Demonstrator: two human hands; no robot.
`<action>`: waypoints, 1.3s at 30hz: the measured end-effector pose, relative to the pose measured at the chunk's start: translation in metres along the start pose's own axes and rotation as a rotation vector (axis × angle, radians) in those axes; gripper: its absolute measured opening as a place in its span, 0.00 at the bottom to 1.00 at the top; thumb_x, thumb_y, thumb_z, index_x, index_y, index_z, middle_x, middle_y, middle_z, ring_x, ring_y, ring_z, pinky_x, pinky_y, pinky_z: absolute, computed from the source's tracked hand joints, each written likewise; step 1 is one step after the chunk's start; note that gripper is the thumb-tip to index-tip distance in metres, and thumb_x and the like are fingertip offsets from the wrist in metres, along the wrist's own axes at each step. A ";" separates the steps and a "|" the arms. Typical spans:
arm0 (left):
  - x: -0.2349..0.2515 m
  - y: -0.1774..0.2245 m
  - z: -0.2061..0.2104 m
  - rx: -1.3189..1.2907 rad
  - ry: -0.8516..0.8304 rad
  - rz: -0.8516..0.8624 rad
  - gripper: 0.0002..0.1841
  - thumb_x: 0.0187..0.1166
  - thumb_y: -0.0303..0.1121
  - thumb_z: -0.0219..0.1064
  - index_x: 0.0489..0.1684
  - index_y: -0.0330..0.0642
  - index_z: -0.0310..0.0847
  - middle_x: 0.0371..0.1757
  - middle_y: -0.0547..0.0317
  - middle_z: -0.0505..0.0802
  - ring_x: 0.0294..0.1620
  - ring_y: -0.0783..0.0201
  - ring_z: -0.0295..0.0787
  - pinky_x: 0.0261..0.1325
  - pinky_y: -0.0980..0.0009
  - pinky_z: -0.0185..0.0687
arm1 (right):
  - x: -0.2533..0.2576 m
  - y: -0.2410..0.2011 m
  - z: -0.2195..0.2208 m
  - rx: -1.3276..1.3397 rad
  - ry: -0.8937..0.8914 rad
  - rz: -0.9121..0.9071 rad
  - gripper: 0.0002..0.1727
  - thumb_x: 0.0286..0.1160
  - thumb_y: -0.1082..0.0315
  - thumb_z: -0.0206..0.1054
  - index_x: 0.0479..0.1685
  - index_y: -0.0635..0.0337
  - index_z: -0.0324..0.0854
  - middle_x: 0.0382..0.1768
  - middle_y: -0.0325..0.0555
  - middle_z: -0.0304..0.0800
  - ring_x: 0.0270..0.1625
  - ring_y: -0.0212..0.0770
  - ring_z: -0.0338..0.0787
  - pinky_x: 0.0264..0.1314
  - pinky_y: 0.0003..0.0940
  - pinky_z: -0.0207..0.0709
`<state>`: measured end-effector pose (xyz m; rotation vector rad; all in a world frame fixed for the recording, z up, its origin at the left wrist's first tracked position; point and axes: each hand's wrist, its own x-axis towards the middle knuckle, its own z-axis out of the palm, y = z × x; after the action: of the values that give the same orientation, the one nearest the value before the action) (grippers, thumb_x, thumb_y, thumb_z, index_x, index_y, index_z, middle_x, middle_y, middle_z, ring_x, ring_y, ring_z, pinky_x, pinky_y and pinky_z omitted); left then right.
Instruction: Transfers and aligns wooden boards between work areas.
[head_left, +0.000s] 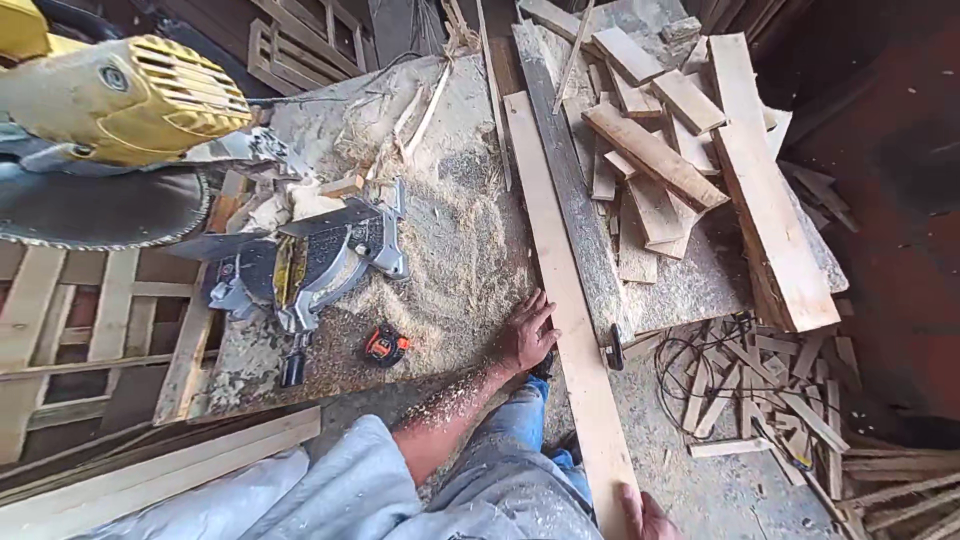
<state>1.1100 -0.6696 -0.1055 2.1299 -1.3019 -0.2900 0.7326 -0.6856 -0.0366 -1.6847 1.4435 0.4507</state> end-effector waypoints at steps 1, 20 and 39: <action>0.000 0.000 0.002 0.003 0.012 0.006 0.33 0.82 0.59 0.62 0.75 0.41 0.83 0.82 0.40 0.80 0.89 0.49 0.67 0.92 0.52 0.60 | 0.007 -0.010 -0.001 0.012 0.015 -0.017 0.41 0.80 0.29 0.51 0.36 0.61 0.89 0.26 0.55 0.91 0.35 0.58 0.93 0.40 0.65 0.82; 0.004 0.005 0.005 0.078 -0.009 -0.071 0.38 0.82 0.64 0.56 0.82 0.42 0.76 0.84 0.43 0.78 0.91 0.48 0.65 0.94 0.51 0.54 | 0.072 -0.050 0.069 0.080 0.674 -1.259 0.41 0.83 0.26 0.36 0.61 0.48 0.82 0.69 0.54 0.87 0.81 0.52 0.79 0.76 0.49 0.79; 0.002 0.009 -0.006 -0.146 0.074 -0.035 0.27 0.89 0.48 0.54 0.70 0.35 0.85 0.81 0.40 0.81 0.89 0.47 0.67 0.94 0.53 0.54 | 0.152 -0.214 0.047 0.005 0.625 -1.040 0.56 0.78 0.24 0.31 0.76 0.67 0.77 0.63 0.60 0.91 0.60 0.57 0.93 0.55 0.60 0.86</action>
<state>1.1076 -0.6720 -0.0952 2.0223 -1.1665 -0.3085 0.9840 -0.7494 -0.0971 -2.3928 0.7285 -0.6981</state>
